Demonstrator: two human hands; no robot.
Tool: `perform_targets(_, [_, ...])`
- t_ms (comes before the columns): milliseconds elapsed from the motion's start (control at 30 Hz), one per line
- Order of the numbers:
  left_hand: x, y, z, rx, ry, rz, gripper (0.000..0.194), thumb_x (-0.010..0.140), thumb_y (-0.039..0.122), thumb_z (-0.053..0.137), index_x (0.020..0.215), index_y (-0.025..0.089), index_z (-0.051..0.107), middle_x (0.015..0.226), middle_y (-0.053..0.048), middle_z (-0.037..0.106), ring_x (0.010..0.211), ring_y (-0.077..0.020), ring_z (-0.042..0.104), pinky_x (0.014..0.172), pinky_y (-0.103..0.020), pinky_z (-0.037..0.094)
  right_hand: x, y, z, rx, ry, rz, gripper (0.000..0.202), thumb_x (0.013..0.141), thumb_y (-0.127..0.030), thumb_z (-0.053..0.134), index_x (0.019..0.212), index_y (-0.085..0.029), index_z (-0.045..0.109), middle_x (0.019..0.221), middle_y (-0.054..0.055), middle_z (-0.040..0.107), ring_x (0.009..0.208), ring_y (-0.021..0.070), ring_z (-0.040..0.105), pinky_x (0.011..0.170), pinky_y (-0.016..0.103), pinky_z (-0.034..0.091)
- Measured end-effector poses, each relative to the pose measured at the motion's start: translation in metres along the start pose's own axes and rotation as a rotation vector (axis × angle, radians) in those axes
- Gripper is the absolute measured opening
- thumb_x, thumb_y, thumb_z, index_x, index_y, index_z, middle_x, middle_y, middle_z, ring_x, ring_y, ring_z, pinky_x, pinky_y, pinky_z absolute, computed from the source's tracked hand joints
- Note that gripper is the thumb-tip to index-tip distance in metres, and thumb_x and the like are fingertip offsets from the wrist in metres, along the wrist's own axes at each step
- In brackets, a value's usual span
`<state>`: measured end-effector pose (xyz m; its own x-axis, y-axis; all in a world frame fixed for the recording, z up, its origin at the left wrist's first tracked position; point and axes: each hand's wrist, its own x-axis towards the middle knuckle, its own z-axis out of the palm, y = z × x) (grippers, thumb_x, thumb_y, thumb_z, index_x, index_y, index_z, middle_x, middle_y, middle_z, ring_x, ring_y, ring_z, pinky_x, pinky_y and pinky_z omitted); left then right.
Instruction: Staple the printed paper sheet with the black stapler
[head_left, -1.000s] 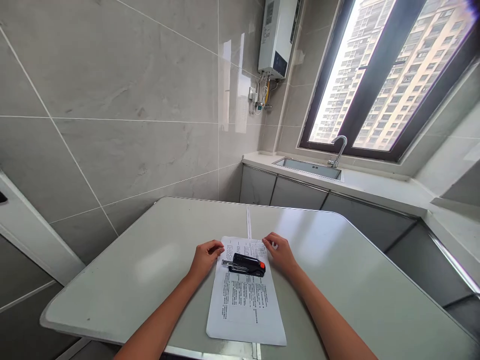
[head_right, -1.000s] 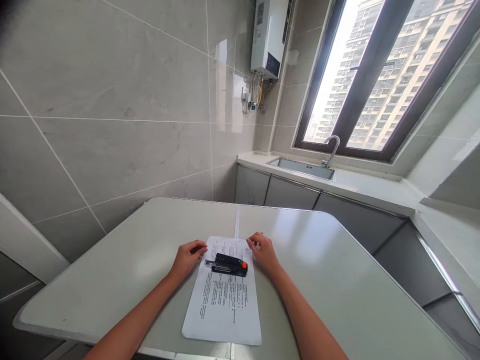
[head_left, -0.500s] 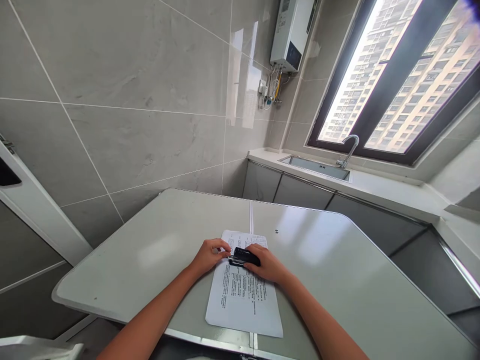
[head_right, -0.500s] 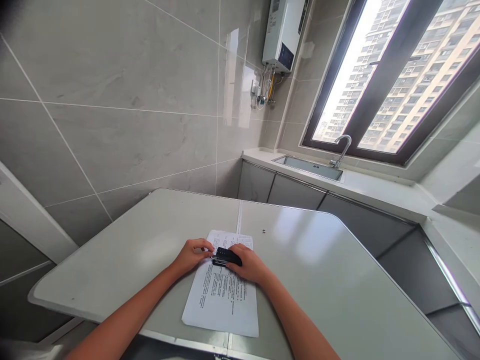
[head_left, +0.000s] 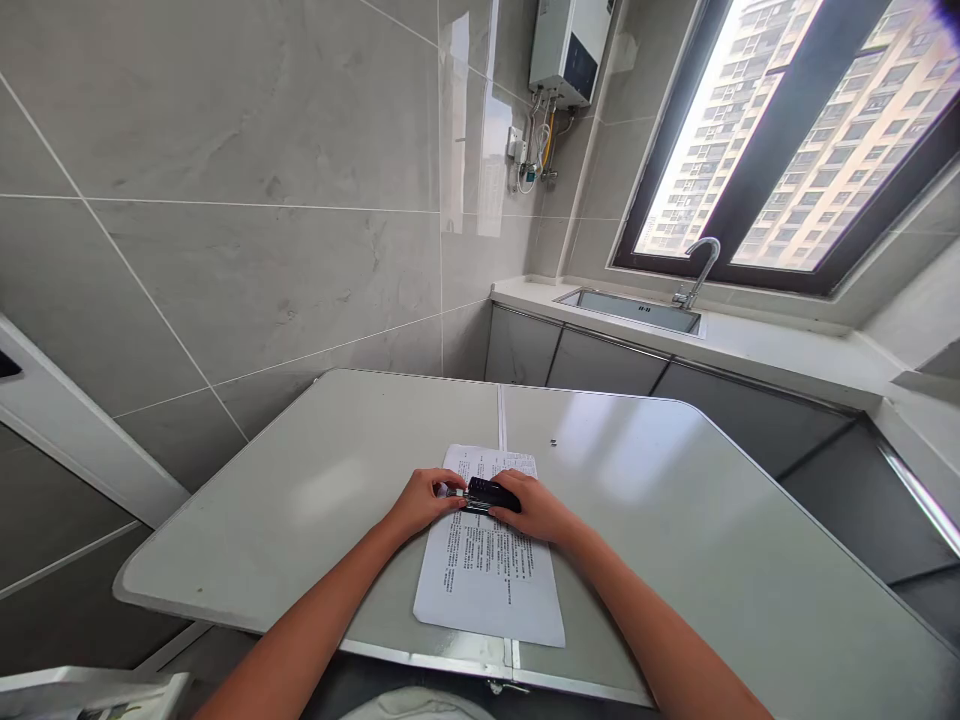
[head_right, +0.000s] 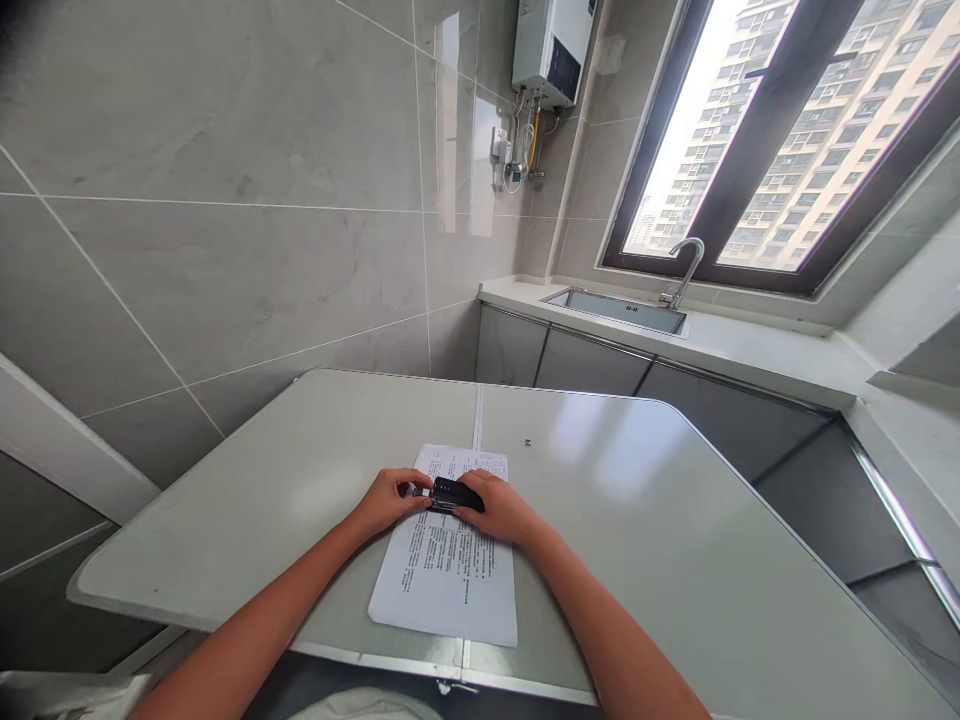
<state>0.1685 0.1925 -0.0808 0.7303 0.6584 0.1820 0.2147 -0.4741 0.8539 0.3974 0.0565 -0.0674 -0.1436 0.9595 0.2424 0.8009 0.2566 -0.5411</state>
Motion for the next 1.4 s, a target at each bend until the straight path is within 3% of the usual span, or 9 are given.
perform_targets(533, [0.002,-0.001,-0.004,-0.069,-0.094,-0.077,0.025,0.072,0.035,0.079,0.091,0.02,0.079,0.083,-0.002,0.072,0.078,-0.0196,0.06,0.074,-0.031,0.045,0.0,-0.003,-0.002,0.002,-0.006,0.006,0.015,0.093,-0.035,0.066,0.094,-0.022,0.058,0.092,0.002,0.064,0.085,0.0186,0.059,0.075,0.03,0.045])
perform_targets(733, [-0.002,0.002,-0.005,0.011,-0.074,0.014,0.018,0.077,0.028,0.077,0.093,0.022,0.078,0.091,-0.001,0.076,0.078,-0.0183,0.062,0.073,-0.03,0.047,0.0,-0.003,0.001,0.011,0.017,0.031,0.017,0.092,-0.037,0.067,0.093,-0.022,0.06,0.091,0.002,0.064,0.082,0.0185,0.058,0.074,0.03,0.044])
perform_targets(833, [-0.005,0.003,-0.009,0.042,-0.121,0.107,0.013,0.082,0.026,0.075,0.094,0.023,0.08,0.094,-0.001,0.077,0.08,-0.0176,0.066,0.072,-0.029,0.05,0.0,0.001,0.002,0.067,0.05,0.031,0.017,0.091,-0.036,0.068,0.096,-0.021,0.062,0.092,0.003,0.066,0.083,0.0189,0.058,0.075,0.031,0.044])
perform_targets(1000, [-0.005,0.004,-0.022,-0.002,-0.159,0.261,0.017,0.093,0.029,0.069,0.103,0.026,0.081,0.112,-0.004,0.078,0.1,-0.0208,0.072,0.092,-0.035,0.055,-0.003,0.014,-0.007,0.231,0.112,-0.013,0.021,0.089,-0.039,0.07,0.095,-0.02,0.064,0.088,0.001,0.065,0.077,0.017,0.057,0.07,0.029,0.041])
perform_targets(1067, [-0.005,0.006,-0.025,-0.022,-0.153,0.268,0.017,0.094,0.027,0.066,0.102,0.025,0.081,0.109,-0.004,0.079,0.099,-0.0206,0.072,0.092,-0.035,0.055,-0.004,0.018,-0.011,0.284,0.116,-0.024,0.024,0.089,-0.043,0.07,0.094,-0.02,0.064,0.085,0.0,0.064,0.074,0.0162,0.055,0.067,0.028,0.04])
perform_targets(1200, [-0.006,0.011,-0.02,-0.064,-0.146,0.216,0.008,0.089,0.023,0.071,0.094,0.024,0.076,0.097,-0.001,0.076,0.092,-0.019,0.069,0.088,-0.034,0.052,-0.003,0.012,-0.008,0.331,0.098,-0.063,0.028,0.088,-0.047,0.07,0.091,-0.019,0.065,0.081,0.0,0.061,0.072,0.0156,0.053,0.066,0.028,0.038])
perform_targets(1400, [-0.007,0.011,-0.006,-0.038,-0.111,0.171,0.019,0.079,0.018,0.074,0.091,0.023,0.06,0.092,0.004,0.064,0.082,-0.0145,0.059,0.082,-0.031,0.047,0.002,-0.012,0.01,0.365,0.091,-0.102,0.027,0.088,-0.046,0.071,0.095,-0.021,0.067,0.083,0.0,0.063,0.074,0.0164,0.055,0.069,0.029,0.042])
